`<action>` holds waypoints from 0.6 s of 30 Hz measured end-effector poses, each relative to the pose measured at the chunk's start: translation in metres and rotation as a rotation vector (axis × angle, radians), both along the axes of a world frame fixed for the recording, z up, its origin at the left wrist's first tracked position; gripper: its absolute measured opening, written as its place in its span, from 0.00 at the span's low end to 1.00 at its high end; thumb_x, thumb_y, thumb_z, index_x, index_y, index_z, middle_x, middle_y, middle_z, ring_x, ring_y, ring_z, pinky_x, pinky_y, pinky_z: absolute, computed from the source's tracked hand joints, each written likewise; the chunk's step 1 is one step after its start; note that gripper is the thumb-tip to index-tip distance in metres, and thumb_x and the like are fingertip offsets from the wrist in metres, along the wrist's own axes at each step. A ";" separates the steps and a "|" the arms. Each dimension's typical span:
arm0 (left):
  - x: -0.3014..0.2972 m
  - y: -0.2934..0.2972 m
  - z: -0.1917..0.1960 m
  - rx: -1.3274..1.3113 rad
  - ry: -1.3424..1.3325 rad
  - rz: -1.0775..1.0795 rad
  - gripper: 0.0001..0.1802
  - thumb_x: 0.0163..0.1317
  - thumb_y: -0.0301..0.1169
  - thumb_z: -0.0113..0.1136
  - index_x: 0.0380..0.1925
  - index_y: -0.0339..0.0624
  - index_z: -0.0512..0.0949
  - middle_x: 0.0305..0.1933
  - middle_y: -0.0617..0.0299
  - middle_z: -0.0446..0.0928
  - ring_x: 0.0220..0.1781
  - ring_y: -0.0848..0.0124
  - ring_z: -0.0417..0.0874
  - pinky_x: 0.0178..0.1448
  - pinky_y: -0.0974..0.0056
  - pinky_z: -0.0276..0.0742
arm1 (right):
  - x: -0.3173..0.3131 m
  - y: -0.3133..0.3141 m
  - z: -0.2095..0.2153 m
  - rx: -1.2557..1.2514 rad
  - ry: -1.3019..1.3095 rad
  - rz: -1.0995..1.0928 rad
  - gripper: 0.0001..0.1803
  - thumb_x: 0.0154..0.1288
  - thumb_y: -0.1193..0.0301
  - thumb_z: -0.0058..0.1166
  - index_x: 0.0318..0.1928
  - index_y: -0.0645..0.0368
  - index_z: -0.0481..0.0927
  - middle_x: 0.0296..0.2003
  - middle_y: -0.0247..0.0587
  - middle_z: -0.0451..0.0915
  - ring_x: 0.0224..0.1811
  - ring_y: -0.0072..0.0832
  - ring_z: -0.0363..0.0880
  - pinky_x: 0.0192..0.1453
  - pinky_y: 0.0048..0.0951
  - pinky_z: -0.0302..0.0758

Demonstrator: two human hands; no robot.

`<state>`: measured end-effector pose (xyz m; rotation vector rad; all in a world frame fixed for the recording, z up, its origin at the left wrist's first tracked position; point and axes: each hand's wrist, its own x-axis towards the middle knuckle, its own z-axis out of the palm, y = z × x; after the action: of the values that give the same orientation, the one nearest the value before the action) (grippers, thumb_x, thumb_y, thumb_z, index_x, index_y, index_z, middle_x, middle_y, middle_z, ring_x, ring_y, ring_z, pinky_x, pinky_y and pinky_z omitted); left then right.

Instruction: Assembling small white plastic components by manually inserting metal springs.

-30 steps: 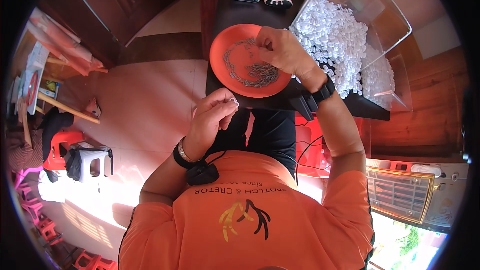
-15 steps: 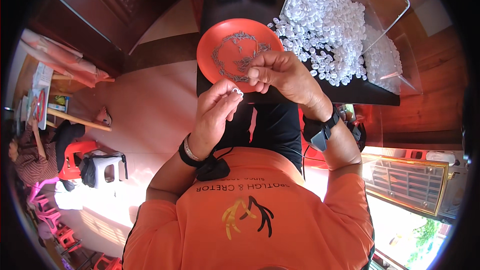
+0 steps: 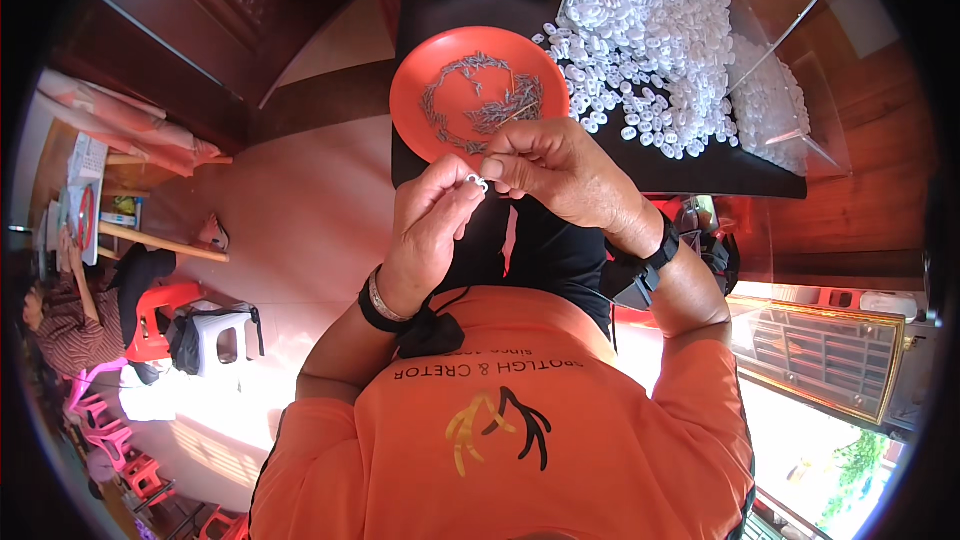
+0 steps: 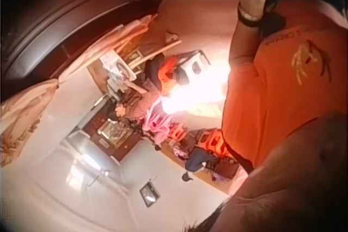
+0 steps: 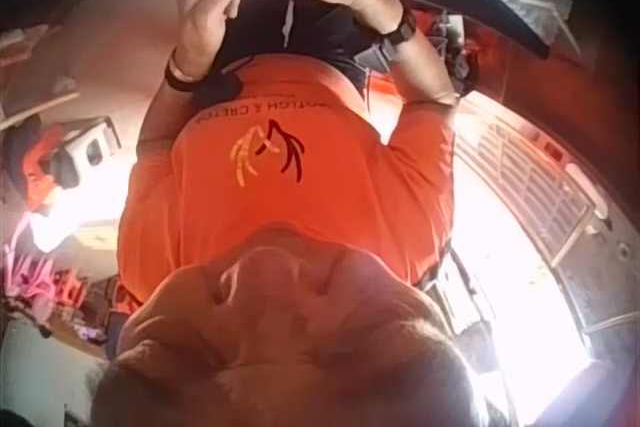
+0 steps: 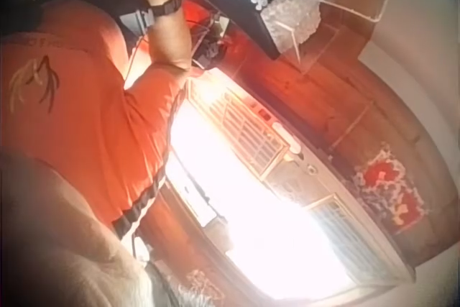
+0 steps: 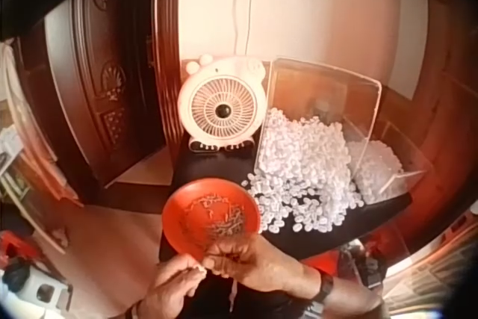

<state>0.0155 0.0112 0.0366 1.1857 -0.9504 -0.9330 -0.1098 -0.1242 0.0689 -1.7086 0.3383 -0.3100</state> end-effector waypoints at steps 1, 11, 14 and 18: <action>0.000 0.000 0.000 -0.002 -0.012 0.000 0.13 0.67 0.36 0.49 0.26 0.39 0.70 0.17 0.70 0.63 0.19 0.83 0.59 0.23 0.75 0.52 | 0.000 0.001 0.000 0.001 0.001 0.001 0.06 0.65 0.74 0.56 0.33 0.65 0.78 0.22 0.31 0.76 0.26 0.15 0.72 0.31 0.21 0.71; 0.001 0.001 -0.002 -0.011 0.003 0.004 0.14 0.67 0.36 0.49 0.25 0.39 0.69 0.18 0.70 0.63 0.19 0.83 0.59 0.24 0.74 0.52 | 0.002 0.006 -0.001 -0.102 -0.012 -0.070 0.06 0.64 0.75 0.55 0.31 0.65 0.78 0.20 0.34 0.76 0.24 0.16 0.74 0.29 0.23 0.72; 0.002 0.001 -0.003 -0.004 -0.006 -0.003 0.14 0.67 0.36 0.49 0.25 0.39 0.69 0.18 0.70 0.63 0.19 0.83 0.59 0.24 0.74 0.52 | 0.002 0.006 -0.002 -0.098 -0.007 -0.082 0.06 0.64 0.75 0.55 0.31 0.65 0.78 0.20 0.35 0.76 0.24 0.17 0.74 0.28 0.23 0.71; 0.001 0.002 -0.002 0.025 -0.015 0.001 0.14 0.67 0.37 0.49 0.25 0.40 0.69 0.18 0.70 0.63 0.19 0.83 0.60 0.24 0.74 0.52 | 0.003 0.003 -0.004 -0.082 -0.003 -0.075 0.06 0.64 0.75 0.55 0.31 0.65 0.78 0.20 0.35 0.76 0.24 0.17 0.74 0.28 0.23 0.71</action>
<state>0.0165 0.0128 0.0348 1.2153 -0.9530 -0.9386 -0.1071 -0.1212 0.0649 -1.7782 0.3933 -0.3859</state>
